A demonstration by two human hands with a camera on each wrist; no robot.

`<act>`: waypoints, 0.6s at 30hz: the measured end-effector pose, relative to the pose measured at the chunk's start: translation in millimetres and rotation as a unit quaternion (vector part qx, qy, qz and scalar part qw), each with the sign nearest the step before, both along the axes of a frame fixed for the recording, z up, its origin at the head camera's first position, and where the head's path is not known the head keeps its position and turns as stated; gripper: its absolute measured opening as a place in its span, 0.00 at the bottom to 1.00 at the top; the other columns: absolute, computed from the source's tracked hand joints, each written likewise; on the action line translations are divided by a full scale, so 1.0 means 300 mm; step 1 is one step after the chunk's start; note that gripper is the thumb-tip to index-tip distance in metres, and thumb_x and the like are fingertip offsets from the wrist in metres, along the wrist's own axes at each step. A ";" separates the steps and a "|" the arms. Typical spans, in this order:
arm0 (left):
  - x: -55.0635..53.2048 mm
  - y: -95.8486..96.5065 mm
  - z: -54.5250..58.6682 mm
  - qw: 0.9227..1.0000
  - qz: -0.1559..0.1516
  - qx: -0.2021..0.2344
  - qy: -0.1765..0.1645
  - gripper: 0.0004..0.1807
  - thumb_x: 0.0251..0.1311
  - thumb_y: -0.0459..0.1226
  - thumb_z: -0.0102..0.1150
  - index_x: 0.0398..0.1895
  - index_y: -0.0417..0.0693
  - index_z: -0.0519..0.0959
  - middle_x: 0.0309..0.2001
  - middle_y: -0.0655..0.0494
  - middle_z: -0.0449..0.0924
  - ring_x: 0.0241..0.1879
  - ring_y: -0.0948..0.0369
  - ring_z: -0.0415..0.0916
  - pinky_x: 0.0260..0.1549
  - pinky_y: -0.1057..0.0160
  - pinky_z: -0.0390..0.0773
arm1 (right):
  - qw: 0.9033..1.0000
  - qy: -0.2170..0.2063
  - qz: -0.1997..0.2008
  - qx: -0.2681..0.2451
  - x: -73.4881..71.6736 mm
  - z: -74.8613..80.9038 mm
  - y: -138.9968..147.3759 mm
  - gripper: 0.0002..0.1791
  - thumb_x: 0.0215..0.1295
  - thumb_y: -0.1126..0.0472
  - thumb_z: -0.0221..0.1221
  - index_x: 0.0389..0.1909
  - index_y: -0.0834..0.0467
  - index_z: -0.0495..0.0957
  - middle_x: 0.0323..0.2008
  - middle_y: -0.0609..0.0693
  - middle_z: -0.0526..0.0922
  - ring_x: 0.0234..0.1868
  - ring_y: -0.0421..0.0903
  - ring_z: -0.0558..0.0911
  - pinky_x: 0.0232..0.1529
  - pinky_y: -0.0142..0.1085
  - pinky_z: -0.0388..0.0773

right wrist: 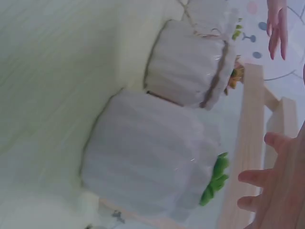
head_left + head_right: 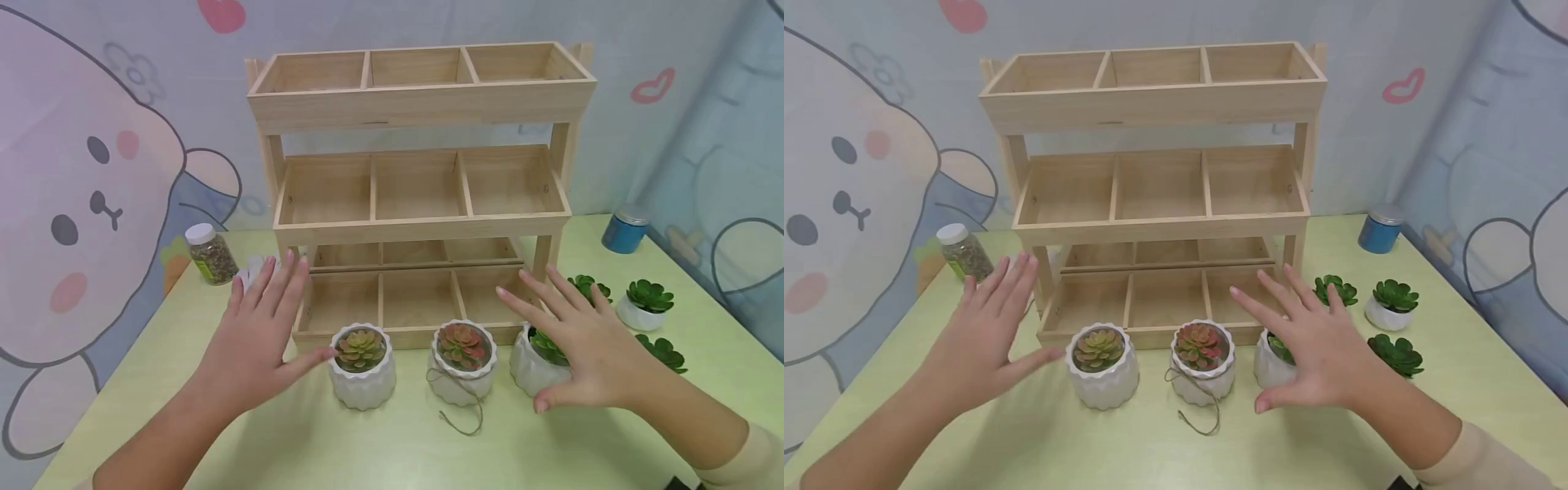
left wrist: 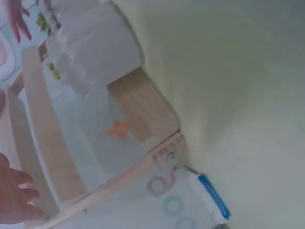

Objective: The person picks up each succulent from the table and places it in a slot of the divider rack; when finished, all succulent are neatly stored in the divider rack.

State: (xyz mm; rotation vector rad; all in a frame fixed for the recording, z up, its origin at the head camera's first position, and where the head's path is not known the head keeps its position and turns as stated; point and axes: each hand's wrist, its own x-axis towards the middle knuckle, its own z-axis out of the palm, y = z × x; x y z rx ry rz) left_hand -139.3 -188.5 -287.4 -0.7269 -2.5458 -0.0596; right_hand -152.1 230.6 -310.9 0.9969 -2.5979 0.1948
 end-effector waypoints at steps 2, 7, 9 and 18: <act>-0.015 -0.009 0.030 0.999 -0.001 0.048 -0.001 0.52 0.60 0.59 0.51 0.74 0.41 0.37 0.73 0.41 0.41 0.70 0.43 0.40 0.62 0.36 0.46 | 1.000 -0.002 0.012 -0.017 0.007 0.015 -0.012 0.68 0.28 0.11 0.44 0.73 0.44 0.49 0.73 0.48 0.45 0.72 0.58 0.40 0.47 0.78 0.50; -0.065 -0.037 0.088 0.978 0.006 0.204 -0.048 0.50 0.61 0.39 0.59 0.73 0.38 0.35 0.72 0.39 0.40 0.70 0.44 0.39 0.66 0.44 0.43 | 0.991 0.003 0.068 -0.114 0.029 0.058 -0.065 0.62 0.39 0.22 0.58 0.72 0.53 0.53 0.71 0.50 0.54 0.70 0.55 0.51 0.58 0.67 0.53; -0.090 -0.051 0.099 0.963 0.014 0.262 -0.068 0.49 0.61 0.37 0.59 0.73 0.38 0.34 0.73 0.40 0.38 0.71 0.46 0.37 0.66 0.46 0.43 | 0.983 -0.014 0.091 -0.160 0.041 0.070 -0.094 0.60 0.42 0.30 0.65 0.72 0.56 0.54 0.70 0.51 0.56 0.69 0.54 0.54 0.61 0.61 0.55; -0.226 -0.089 0.062 0.873 0.068 0.441 -0.196 0.46 0.64 0.38 0.55 0.73 0.40 0.35 0.73 0.48 0.35 0.71 0.54 0.37 0.65 0.51 0.50 | 0.931 -0.139 0.133 -0.309 0.054 0.070 -0.269 0.58 0.44 0.44 0.72 0.73 0.53 0.49 0.71 0.46 0.54 0.69 0.49 0.55 0.63 0.56 0.55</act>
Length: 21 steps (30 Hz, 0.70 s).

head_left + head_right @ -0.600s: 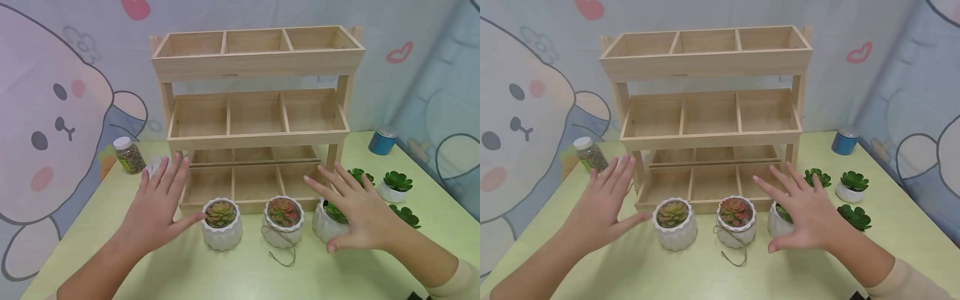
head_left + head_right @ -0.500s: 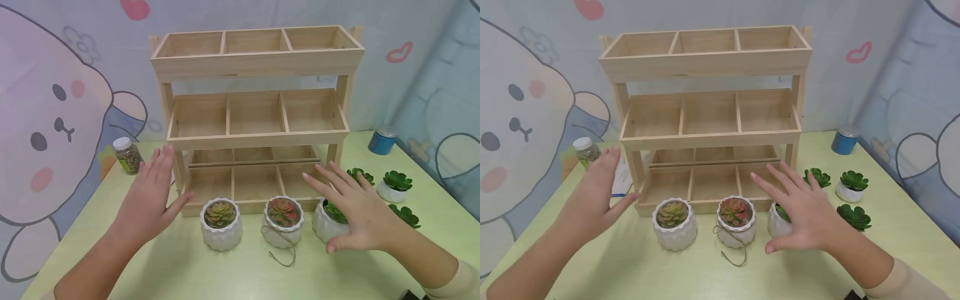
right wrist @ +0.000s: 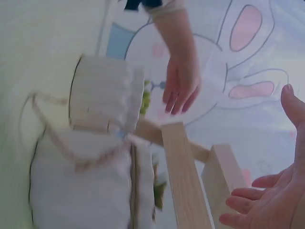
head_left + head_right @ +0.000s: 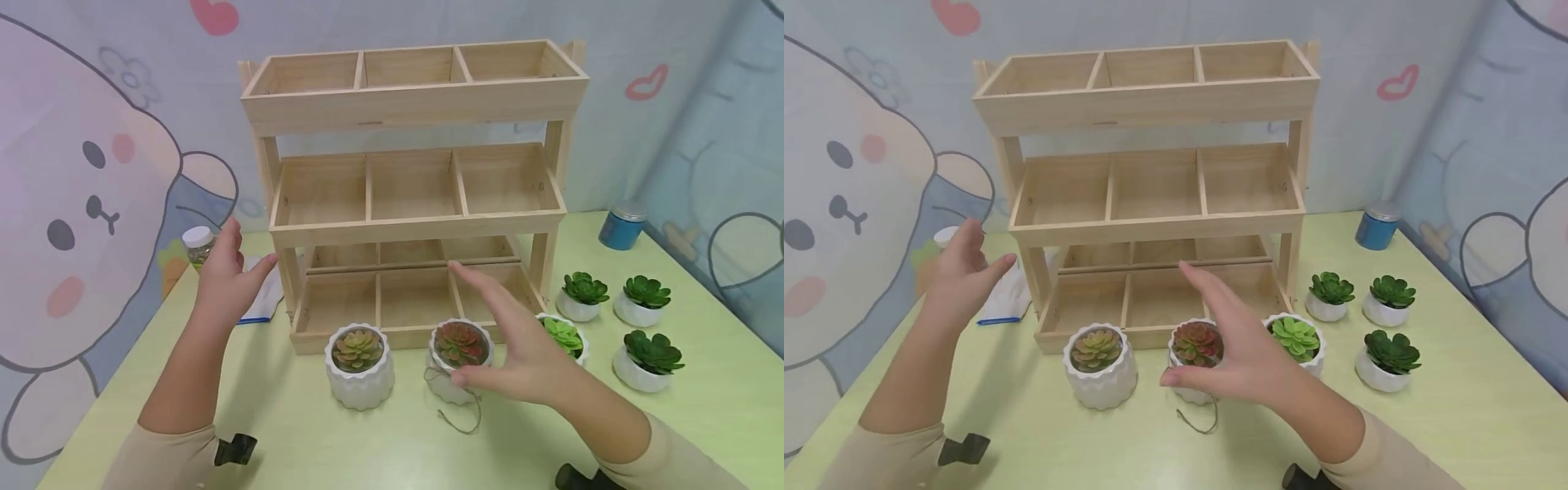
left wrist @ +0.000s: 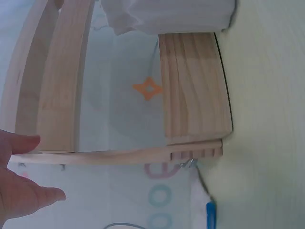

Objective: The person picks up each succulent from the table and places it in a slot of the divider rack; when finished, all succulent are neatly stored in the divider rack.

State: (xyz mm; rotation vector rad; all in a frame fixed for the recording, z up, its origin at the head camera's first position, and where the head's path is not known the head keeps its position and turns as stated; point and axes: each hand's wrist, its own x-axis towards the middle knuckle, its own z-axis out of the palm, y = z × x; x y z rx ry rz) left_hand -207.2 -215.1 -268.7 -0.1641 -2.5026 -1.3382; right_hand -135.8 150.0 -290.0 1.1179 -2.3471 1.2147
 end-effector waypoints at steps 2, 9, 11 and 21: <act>-0.033 0.001 -0.013 0.999 0.009 0.024 -0.023 0.47 0.64 0.37 0.56 0.73 0.39 0.35 0.73 0.46 0.35 0.71 0.53 0.37 0.66 0.52 0.49 | 1.000 -0.021 0.006 -0.016 0.002 -0.003 -0.044 0.59 0.44 0.42 0.71 0.73 0.51 0.48 0.71 0.44 0.52 0.70 0.48 0.53 0.64 0.56 0.53; -0.122 0.010 -0.067 0.994 0.034 0.072 -0.076 0.52 0.59 0.39 0.62 0.73 0.40 0.35 0.73 0.44 0.36 0.71 0.51 0.39 0.66 0.54 0.49 | 0.991 -0.116 -0.064 0.014 0.003 -0.019 -0.185 0.64 0.38 0.39 0.73 0.73 0.44 0.44 0.71 0.42 0.50 0.69 0.45 0.53 0.64 0.54 0.55; -0.140 0.009 -0.085 0.992 0.032 0.086 -0.080 0.52 0.58 0.38 0.63 0.73 0.39 0.35 0.73 0.43 0.37 0.71 0.51 0.40 0.66 0.54 0.48 | 0.985 -0.153 -0.079 0.024 -0.001 -0.030 -0.218 0.66 0.35 0.37 0.73 0.74 0.44 0.44 0.71 0.41 0.50 0.69 0.45 0.53 0.64 0.53 0.55; -0.194 0.026 -0.155 0.988 0.013 0.150 -0.043 0.36 0.59 0.35 0.62 0.69 0.36 0.58 0.65 0.44 0.63 0.64 0.54 0.61 0.61 0.58 0.63 | 0.967 -0.245 -0.059 0.039 -0.033 -0.107 -0.322 0.71 0.32 0.35 0.74 0.74 0.50 0.40 0.72 0.53 0.48 0.69 0.53 0.52 0.62 0.57 0.57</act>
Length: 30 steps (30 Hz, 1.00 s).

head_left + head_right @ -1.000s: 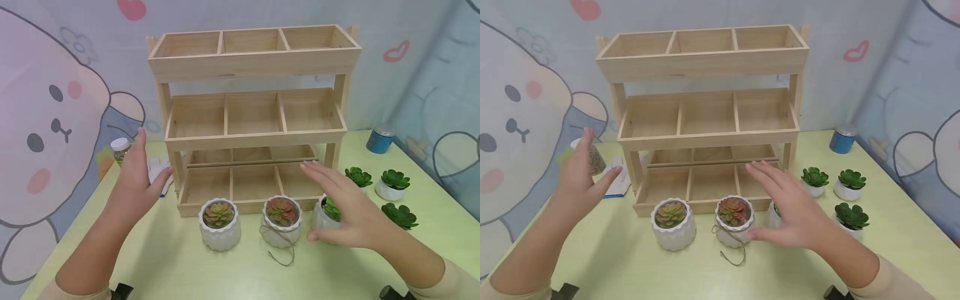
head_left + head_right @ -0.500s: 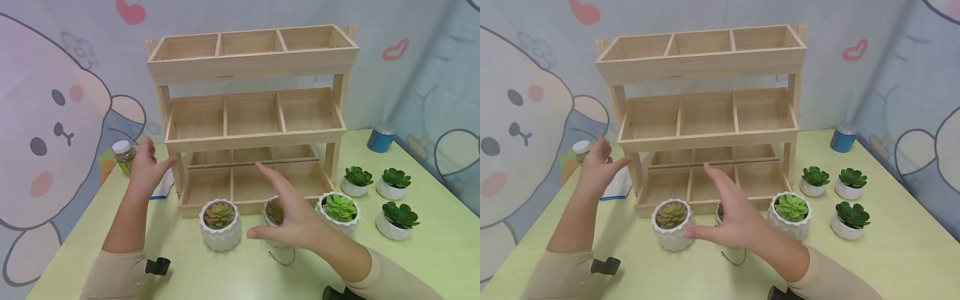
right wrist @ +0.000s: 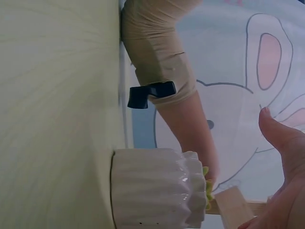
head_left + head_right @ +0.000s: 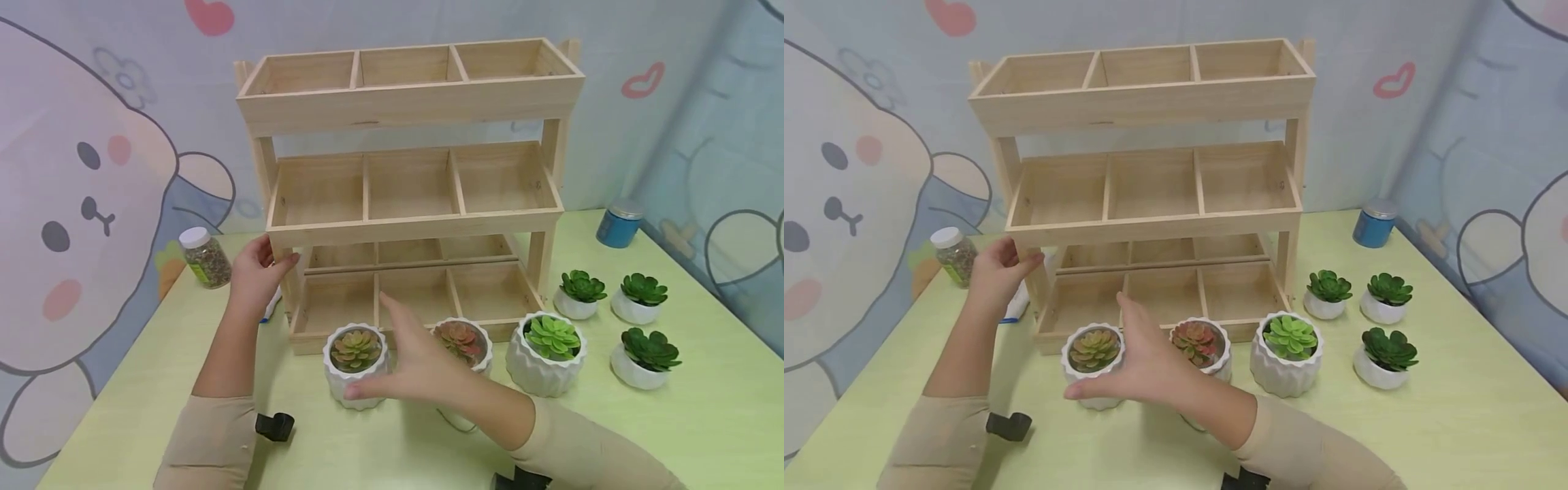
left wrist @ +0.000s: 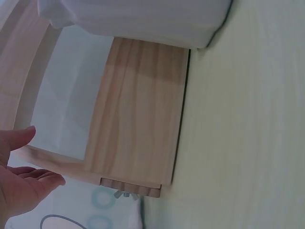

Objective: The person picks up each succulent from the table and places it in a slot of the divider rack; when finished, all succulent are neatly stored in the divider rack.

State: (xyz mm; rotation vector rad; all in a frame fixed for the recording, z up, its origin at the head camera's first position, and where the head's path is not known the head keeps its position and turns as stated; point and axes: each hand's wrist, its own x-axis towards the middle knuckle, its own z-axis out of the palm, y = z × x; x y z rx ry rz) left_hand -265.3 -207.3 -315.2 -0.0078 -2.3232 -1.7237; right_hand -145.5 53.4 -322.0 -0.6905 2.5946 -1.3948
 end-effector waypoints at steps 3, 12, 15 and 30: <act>-0.004 0.001 -0.011 1.000 0.008 -0.015 0.007 0.31 0.60 0.35 0.61 0.65 0.36 0.63 0.62 0.42 0.68 0.61 0.53 0.66 0.58 0.57 0.68 | 1.000 0.002 -0.002 0.012 -0.013 -0.028 -0.021 0.72 0.30 0.34 0.74 0.74 0.54 0.42 0.70 0.56 0.52 0.68 0.54 0.55 0.61 0.56 0.59; -0.008 0.006 -0.024 0.999 0.033 -0.035 0.009 0.24 0.62 0.37 0.58 0.60 0.37 0.70 0.56 0.41 0.74 0.54 0.51 0.73 0.52 0.55 0.73 | 0.999 0.028 -0.001 0.022 -0.044 -0.102 -0.050 0.71 0.27 0.36 0.76 0.71 0.63 0.48 0.66 0.59 0.60 0.65 0.55 0.62 0.60 0.52 0.63; -0.007 0.007 -0.025 0.999 0.035 -0.040 0.010 0.24 0.63 0.37 0.58 0.60 0.37 0.71 0.55 0.41 0.74 0.54 0.51 0.73 0.52 0.55 0.73 | 0.999 0.025 0.003 0.026 -0.051 -0.117 -0.053 0.70 0.27 0.37 0.76 0.70 0.63 0.50 0.64 0.58 0.62 0.64 0.54 0.63 0.60 0.51 0.64; -0.004 0.017 -0.022 0.998 0.044 -0.053 0.009 0.23 0.64 0.35 0.56 0.61 0.37 0.71 0.56 0.40 0.74 0.55 0.50 0.72 0.52 0.53 0.73 | 0.994 0.061 -0.037 -0.078 -0.052 -0.186 -0.078 0.57 0.30 0.47 0.78 0.64 0.60 0.61 0.55 0.50 0.72 0.56 0.47 0.72 0.58 0.44 0.68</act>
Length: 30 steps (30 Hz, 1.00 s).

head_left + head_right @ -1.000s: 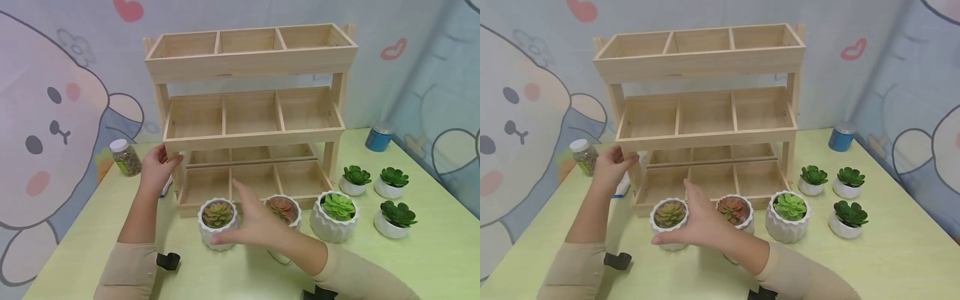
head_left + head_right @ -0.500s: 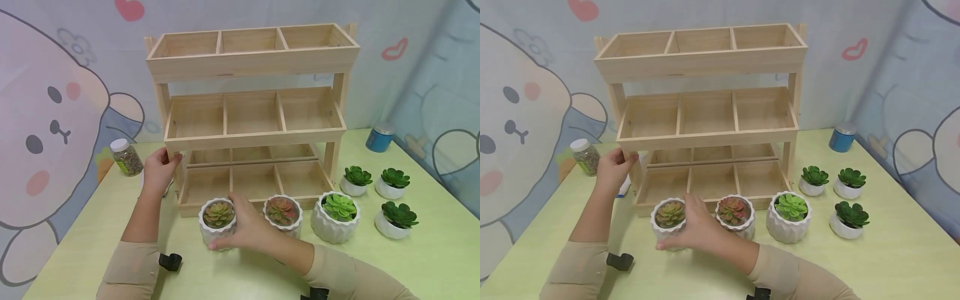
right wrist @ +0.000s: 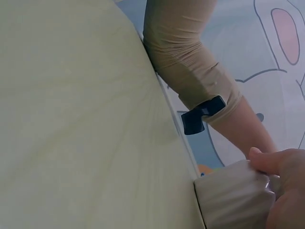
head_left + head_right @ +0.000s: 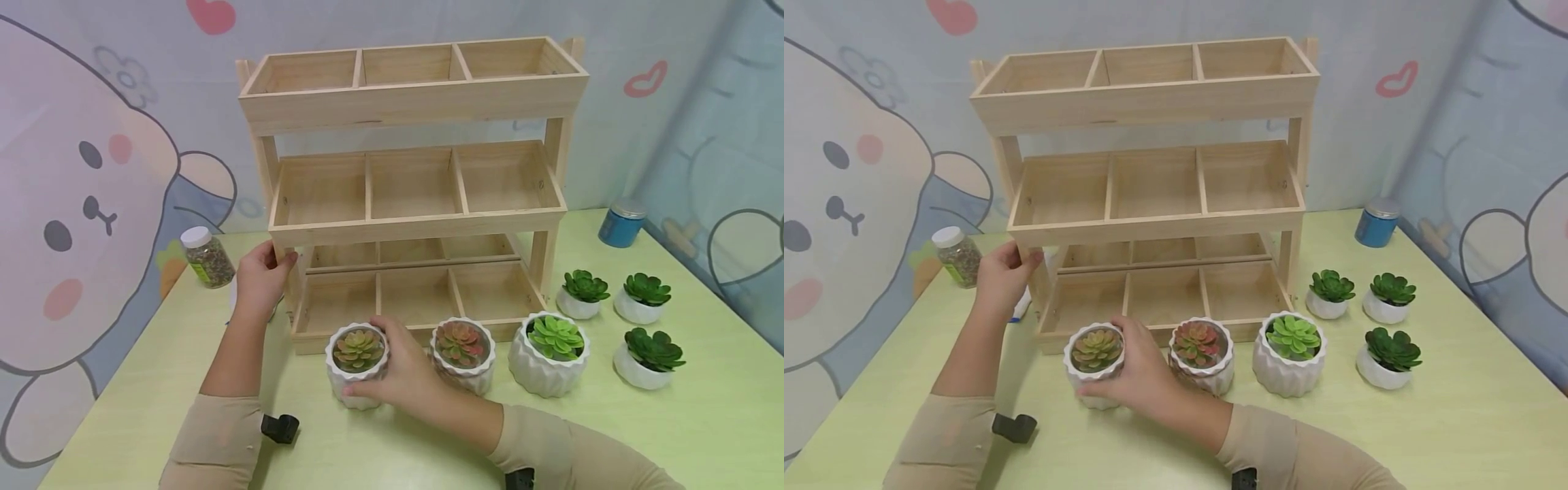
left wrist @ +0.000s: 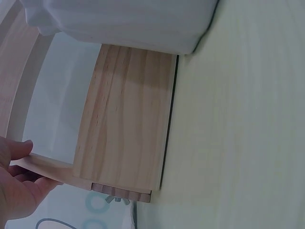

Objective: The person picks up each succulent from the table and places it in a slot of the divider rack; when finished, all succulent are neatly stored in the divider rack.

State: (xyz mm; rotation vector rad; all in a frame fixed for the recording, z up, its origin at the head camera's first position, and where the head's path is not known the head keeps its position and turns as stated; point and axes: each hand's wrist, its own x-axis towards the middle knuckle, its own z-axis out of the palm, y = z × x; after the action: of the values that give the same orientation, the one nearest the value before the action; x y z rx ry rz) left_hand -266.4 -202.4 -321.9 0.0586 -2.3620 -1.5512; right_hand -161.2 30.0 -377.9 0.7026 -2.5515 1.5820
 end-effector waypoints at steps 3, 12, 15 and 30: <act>0.002 -0.001 -0.004 1.000 0.000 0.001 -0.002 0.23 0.64 0.35 0.56 0.61 0.37 0.71 0.56 0.40 0.74 0.55 0.50 0.72 0.52 0.54 0.73 | 1.000 0.000 -0.008 -0.016 0.001 -0.010 -0.004 0.54 0.32 0.51 0.79 0.62 0.59 0.63 0.54 0.49 0.73 0.54 0.46 0.73 0.57 0.42 0.69; 0.002 -0.003 -0.002 1.000 0.007 -0.004 -0.009 0.23 0.64 0.36 0.56 0.62 0.40 0.70 0.57 0.42 0.73 0.56 0.51 0.72 0.52 0.54 0.73 | 0.999 0.022 -0.017 -0.034 -0.006 -0.021 -0.011 0.50 0.31 0.53 0.79 0.60 0.59 0.68 0.51 0.47 0.75 0.53 0.43 0.74 0.56 0.38 0.70; 0.000 -0.002 -0.001 1.000 0.006 -0.005 -0.008 0.24 0.64 0.36 0.56 0.62 0.39 0.70 0.57 0.42 0.73 0.56 0.51 0.72 0.53 0.54 0.73 | 0.999 0.028 -0.017 -0.036 -0.004 -0.017 -0.010 0.50 0.30 0.54 0.80 0.60 0.60 0.69 0.51 0.47 0.75 0.53 0.44 0.75 0.55 0.38 0.71; -0.007 -0.005 -0.003 1.000 -0.004 0.009 -0.012 0.24 0.64 0.36 0.56 0.62 0.39 0.70 0.55 0.42 0.75 0.54 0.52 0.73 0.51 0.54 0.74 | 0.998 0.008 -0.046 -0.042 -0.002 0.070 -0.023 0.51 0.28 0.48 0.79 0.60 0.57 0.70 0.53 0.44 0.75 0.54 0.43 0.74 0.57 0.41 0.69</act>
State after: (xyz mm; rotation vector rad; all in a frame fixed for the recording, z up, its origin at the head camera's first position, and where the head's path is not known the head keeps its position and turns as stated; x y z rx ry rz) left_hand -268.6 -203.8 -322.7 0.0730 -2.3698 -1.5842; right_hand -161.8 23.0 -357.0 0.5777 -2.4516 1.6374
